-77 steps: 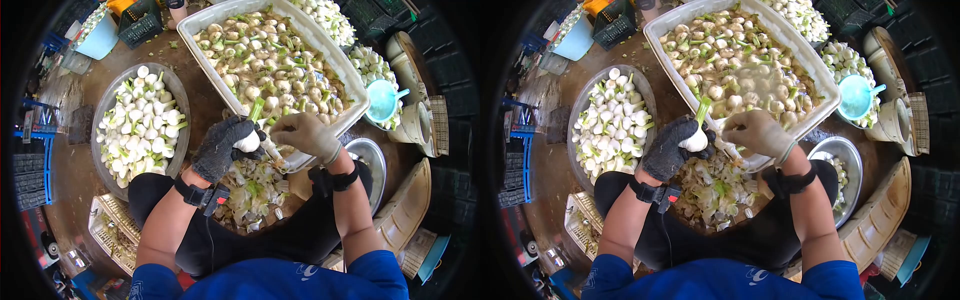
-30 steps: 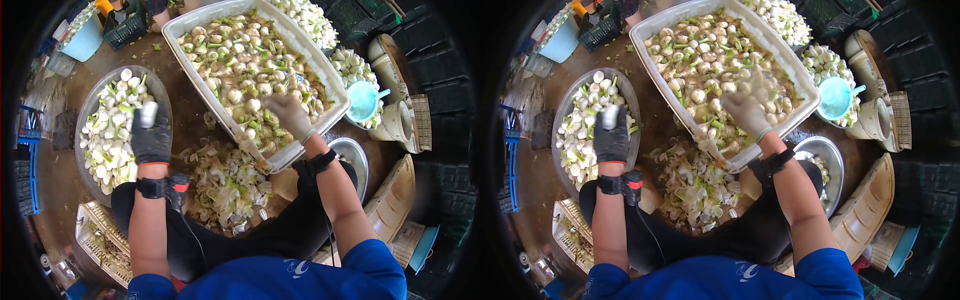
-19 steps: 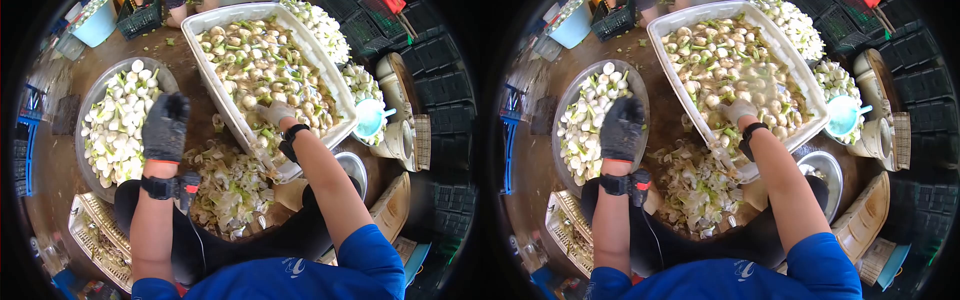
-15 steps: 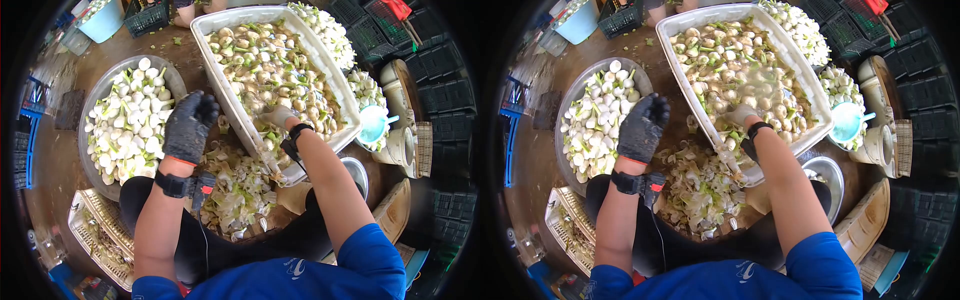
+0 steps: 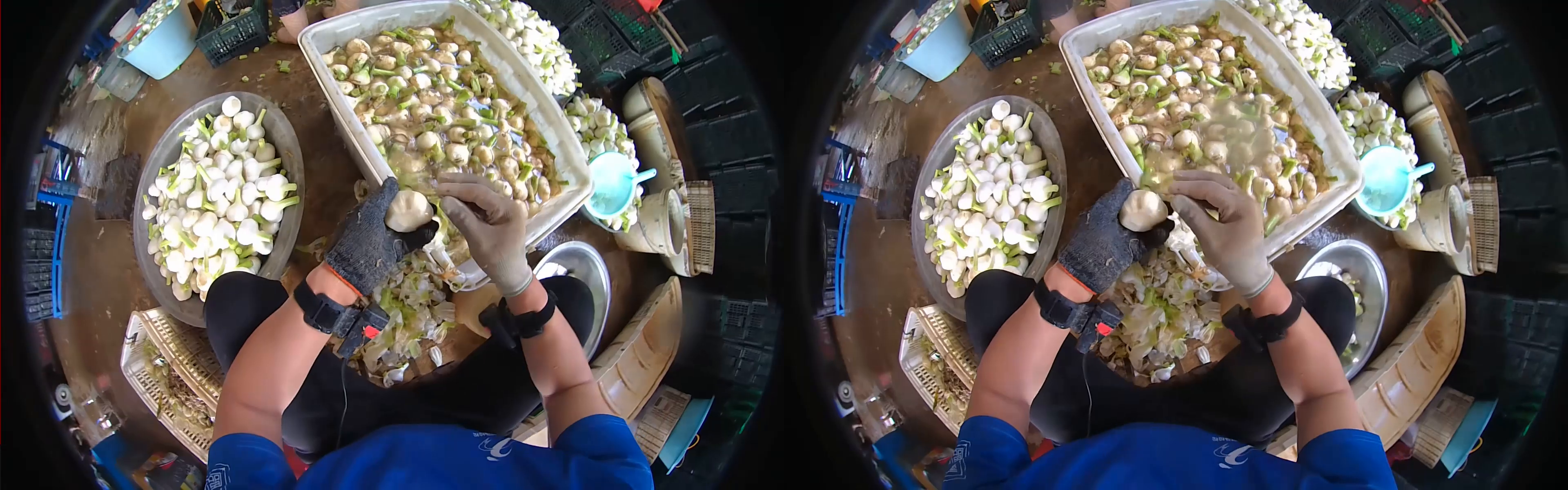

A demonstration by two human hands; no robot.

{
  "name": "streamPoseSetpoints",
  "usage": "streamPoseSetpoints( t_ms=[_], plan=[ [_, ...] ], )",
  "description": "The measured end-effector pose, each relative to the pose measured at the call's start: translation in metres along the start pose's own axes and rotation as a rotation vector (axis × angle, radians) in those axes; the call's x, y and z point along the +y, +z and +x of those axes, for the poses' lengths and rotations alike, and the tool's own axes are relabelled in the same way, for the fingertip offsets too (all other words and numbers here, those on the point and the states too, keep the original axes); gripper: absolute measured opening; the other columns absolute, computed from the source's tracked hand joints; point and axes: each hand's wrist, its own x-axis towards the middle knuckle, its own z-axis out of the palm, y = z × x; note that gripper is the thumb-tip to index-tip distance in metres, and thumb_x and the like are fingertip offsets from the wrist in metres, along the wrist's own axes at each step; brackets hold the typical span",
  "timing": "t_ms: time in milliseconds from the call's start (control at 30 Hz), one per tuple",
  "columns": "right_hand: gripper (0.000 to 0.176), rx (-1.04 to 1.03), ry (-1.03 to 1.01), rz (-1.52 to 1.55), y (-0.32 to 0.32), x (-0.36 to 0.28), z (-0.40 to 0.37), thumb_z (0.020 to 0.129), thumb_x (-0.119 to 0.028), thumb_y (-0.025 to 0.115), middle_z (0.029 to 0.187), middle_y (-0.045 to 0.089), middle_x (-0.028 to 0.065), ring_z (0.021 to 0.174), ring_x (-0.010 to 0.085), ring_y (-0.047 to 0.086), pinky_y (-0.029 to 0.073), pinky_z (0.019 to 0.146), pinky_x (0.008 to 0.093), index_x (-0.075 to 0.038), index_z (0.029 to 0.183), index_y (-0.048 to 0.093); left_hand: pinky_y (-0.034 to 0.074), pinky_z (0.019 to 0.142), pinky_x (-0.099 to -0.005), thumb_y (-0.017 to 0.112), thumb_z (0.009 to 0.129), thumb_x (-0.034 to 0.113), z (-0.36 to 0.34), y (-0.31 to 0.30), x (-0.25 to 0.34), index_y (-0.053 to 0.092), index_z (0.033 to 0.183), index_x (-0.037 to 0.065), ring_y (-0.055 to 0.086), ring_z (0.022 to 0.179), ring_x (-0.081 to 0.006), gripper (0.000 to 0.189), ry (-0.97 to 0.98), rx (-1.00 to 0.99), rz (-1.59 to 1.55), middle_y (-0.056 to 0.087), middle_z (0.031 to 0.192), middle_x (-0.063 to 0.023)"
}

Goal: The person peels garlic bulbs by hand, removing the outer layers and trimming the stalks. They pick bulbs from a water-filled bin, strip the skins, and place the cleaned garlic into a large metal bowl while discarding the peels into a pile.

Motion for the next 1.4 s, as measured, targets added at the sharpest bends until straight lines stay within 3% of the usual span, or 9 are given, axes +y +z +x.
streamPoseSetpoints(
  t_ms=[67, 100, 200, 567, 767, 867, 967, 1033, 1400],
  plan=[
    [0.015, 0.069, -0.131, -0.184, 0.001, -0.018, 0.005, 0.083, -0.001, 0.070, 0.105, 0.068, 0.0120, 0.094, 0.0191, 0.067, 0.053, 0.081, 0.0292, -0.004, 0.098, 0.071, 0.053, 0.081, -0.0333, 0.080, 0.078, 0.021, -0.011, 0.027, 0.015, 0.054, 0.119, 0.002, 0.067, 0.088, -0.0230, 0.051, 0.193, 0.181, 1.113, 0.068, 0.096, -0.0131],
    [0.015, 0.062, -0.210, -0.226, 0.002, -0.024, 0.007, 0.079, -0.002, 0.072, 0.099, 0.069, 0.0109, 0.090, 0.0227, 0.068, 0.054, 0.078, 0.0306, -0.005, 0.094, 0.071, 0.055, 0.086, -0.0339, 0.055, 0.099, 0.024, -0.016, 0.025, 0.017, 0.054, 0.116, 0.000, 0.064, 0.096, -0.0204, 0.030, 0.223, 0.058, 1.158, 0.063, 0.104, -0.0101],
    [0.014, 0.081, -0.375, -0.269, 0.013, -0.015, 0.013, 0.075, -0.005, 0.073, 0.094, 0.069, 0.0081, 0.085, 0.0261, 0.067, 0.054, 0.073, 0.0332, -0.006, 0.088, 0.069, 0.055, 0.085, -0.0340, 0.051, 0.100, 0.032, -0.004, 0.026, 0.006, 0.058, 0.113, 0.003, 0.064, 0.093, -0.0192, 0.032, -0.138, 0.361, -0.142, 0.064, 0.101, -0.0085],
    [0.010, -0.019, -0.236, -0.369, 0.024, 0.000, 0.017, 0.075, -0.002, 0.065, 0.088, 0.064, 0.0110, 0.078, 0.0320, 0.064, 0.051, 0.066, 0.0371, -0.004, 0.083, 0.060, 0.053, 0.065, -0.0284, 0.053, 0.098, 0.040, 0.000, 0.004, 0.006, 0.061, 0.114, 0.008, 0.064, 0.081, -0.0135, 0.037, -0.177, 0.367, 0.489, 0.064, 0.096, -0.0031],
    [0.014, 0.465, 0.111, -0.594, -0.072, 0.028, 0.054, 0.085, -0.013, 0.060, 0.079, 0.069, 0.0121, 0.071, 0.0215, 0.066, 0.051, 0.069, 0.0325, -0.002, 0.088, 0.068, 0.054, 0.070, -0.0319, 0.035, 0.100, 0.053, -0.014, 0.021, 0.023, 0.056, 0.122, 0.001, 0.065, 0.080, -0.0225, 0.060, -0.337, 0.193, 0.233, 0.066, 0.094, -0.0115],
    [0.026, -0.132, 0.091, -0.724, -0.072, 0.033, 0.033, 0.082, -0.024, 0.066, 0.080, 0.069, 0.0139, 0.070, 0.0215, 0.067, 0.052, 0.064, 0.0318, 0.000, 0.092, 0.068, 0.054, 0.069, -0.0321, 0.034, 0.100, 0.054, -0.015, 0.008, 0.022, 0.055, 0.121, -0.001, 0.065, 0.079, -0.0218, 0.062, -0.285, 0.196, 0.185, 0.066, 0.095, -0.0118],
    [0.034, -0.582, 0.292, -0.230, -0.039, -0.002, 0.012, 0.080, -0.026, 0.074, 0.080, 0.069, 0.0092, 0.071, 0.0117, 0.064, 0.051, 0.065, 0.0261, 0.002, 0.099, 0.066, 0.054, 0.063, -0.0302, 0.047, 0.099, 0.046, -0.015, 0.005, 0.019, 0.060, 0.109, 0.001, 0.064, 0.073, -0.0178, 0.049, -0.194, 0.176, 0.245, 0.066, 0.088, -0.0097],
    [0.036, -0.159, 0.438, 0.232, -0.013, -0.009, 0.010, 0.079, -0.022, 0.078, 0.083, 0.068, 0.0038, 0.073, 0.0067, 0.061, 0.051, 0.067, 0.0221, 0.002, 0.102, 0.066, 0.054, 0.064, -0.0304, 0.050, 0.099, 0.042, -0.020, 0.017, 0.020, 0.061, 0.107, 0.001, 0.064, 0.072, -0.0175, 0.044, -0.065, 0.218, 0.591, 0.065, 0.085, -0.0088],
    [0.021, -0.092, 0.467, 0.706, 0.006, -0.014, 0.009, 0.080, -0.004, 0.069, 0.088, 0.067, 0.0014, 0.076, 0.0047, 0.060, 0.050, 0.070, 0.0205, 0.003, 0.100, 0.065, 0.050, 0.074, -0.0298, 0.045, 0.102, 0.030, -0.026, -0.036, -0.011, 0.058, 0.105, 0.001, 0.060, 0.085, -0.0135, 0.033, 0.098, 0.174, 1.037, 0.062, 0.097, -0.0071]
  ],
)
